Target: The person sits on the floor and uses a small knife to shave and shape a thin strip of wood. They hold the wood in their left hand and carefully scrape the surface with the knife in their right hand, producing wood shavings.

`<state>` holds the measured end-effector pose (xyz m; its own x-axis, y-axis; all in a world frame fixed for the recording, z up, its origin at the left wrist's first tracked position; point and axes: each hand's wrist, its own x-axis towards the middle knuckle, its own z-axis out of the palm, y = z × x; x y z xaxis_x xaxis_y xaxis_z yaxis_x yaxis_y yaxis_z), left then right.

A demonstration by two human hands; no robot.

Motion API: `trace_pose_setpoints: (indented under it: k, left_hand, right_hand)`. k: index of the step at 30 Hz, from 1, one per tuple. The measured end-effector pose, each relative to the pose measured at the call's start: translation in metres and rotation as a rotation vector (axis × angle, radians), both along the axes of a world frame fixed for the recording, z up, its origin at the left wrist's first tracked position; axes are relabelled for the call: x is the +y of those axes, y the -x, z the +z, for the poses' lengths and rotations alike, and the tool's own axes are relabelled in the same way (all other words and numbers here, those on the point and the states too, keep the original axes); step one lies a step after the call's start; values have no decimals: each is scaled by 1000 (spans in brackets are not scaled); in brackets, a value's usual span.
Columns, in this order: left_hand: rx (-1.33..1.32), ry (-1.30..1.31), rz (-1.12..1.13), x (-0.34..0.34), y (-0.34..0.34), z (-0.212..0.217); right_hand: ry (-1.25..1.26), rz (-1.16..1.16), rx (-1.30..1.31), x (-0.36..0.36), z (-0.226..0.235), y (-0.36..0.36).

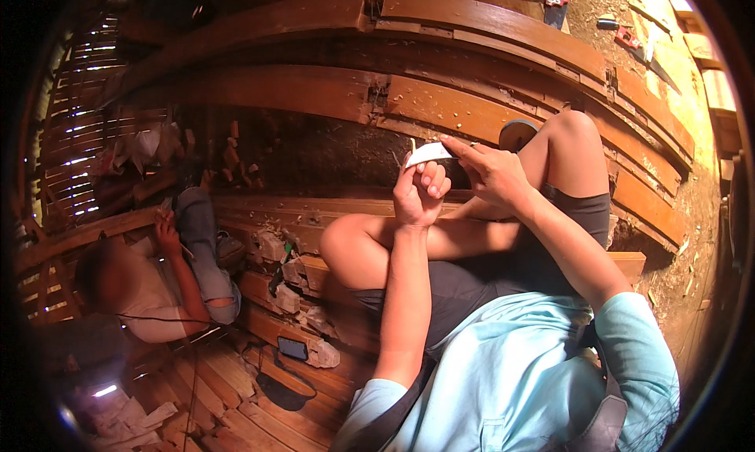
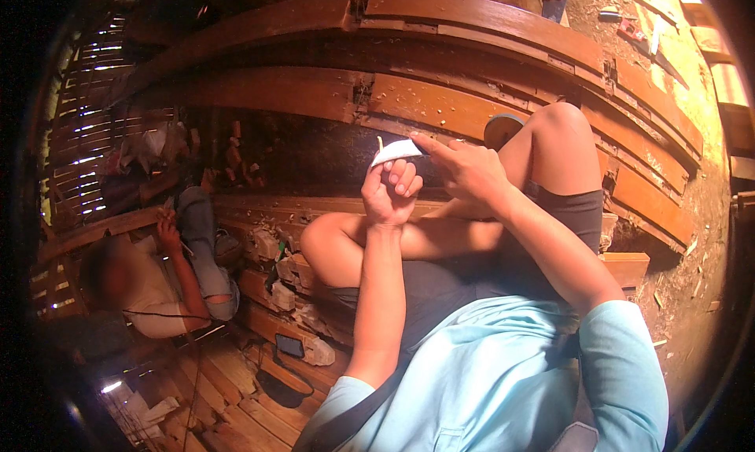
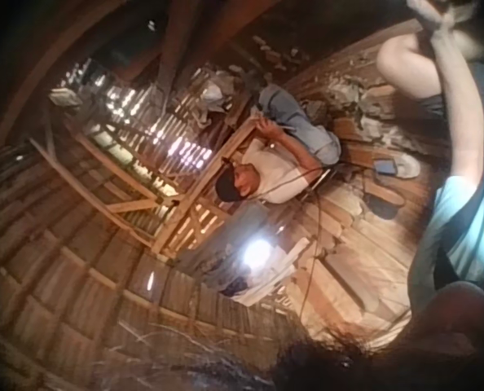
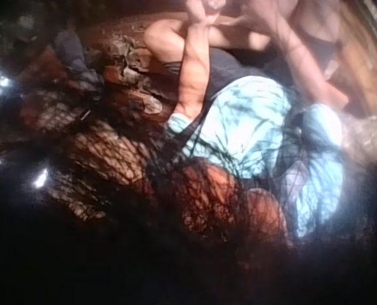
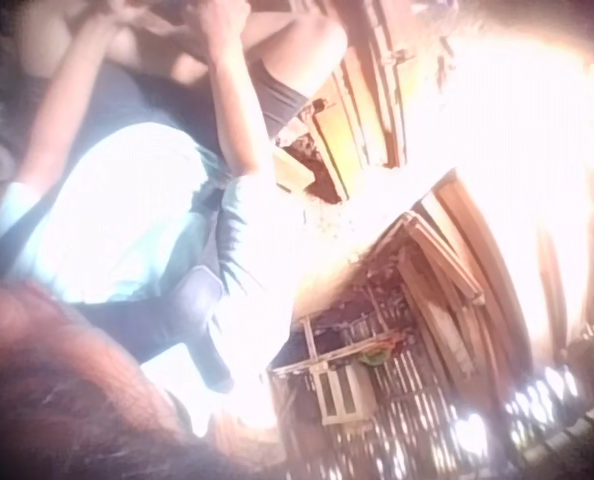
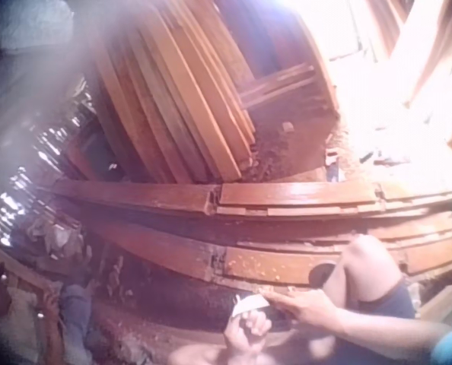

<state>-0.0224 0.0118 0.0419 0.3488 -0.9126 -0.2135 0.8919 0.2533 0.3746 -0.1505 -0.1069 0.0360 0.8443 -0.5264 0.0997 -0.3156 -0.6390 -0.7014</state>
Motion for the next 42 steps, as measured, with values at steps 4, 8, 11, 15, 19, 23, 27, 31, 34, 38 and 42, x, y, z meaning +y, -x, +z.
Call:
trace_pose_setpoints:
  k: [4,8,11,15,19,23,27,31,34,38,42]
  left_hand:
    - [75,77,-18,-7,0,-2]
    - [59,44,2,-9,-3,-9]
    - [62,-30,46,-10,-5,-13]
    - [-122,-60,-84,-5,16,-12]
    - [-92,-103,20,0,11,-17]
    - [56,-119,99,-2,-7,-13]
    - [31,-194,80,-3,-2,-10]
    - [25,-127,63,-1,-4,-15]
    - [-21,-175,74,-2,-1,-13]
    - [-90,-229,83,-2,-1,-17]
    - [-221,-265,102,-6,-2,-16]
  right_hand:
    - [-50,-74,6,-1,7,-2]
    - [-48,-135,51,-1,5,-7]
    - [-71,-194,87,0,2,-12]
    - [-139,-712,-111,-61,-39,-9]
    - [-177,-365,-84,-53,-1,-10]
    - [-309,-47,-52,-13,1,6]
    - [-200,129,-174,1,1,-5]
    - [-278,164,-127,-3,11,-9]
    - [-324,190,-91,-2,2,-5]
    - [-223,145,-92,-2,-5,-3]
    - [-246,40,-75,3,-1,-3]
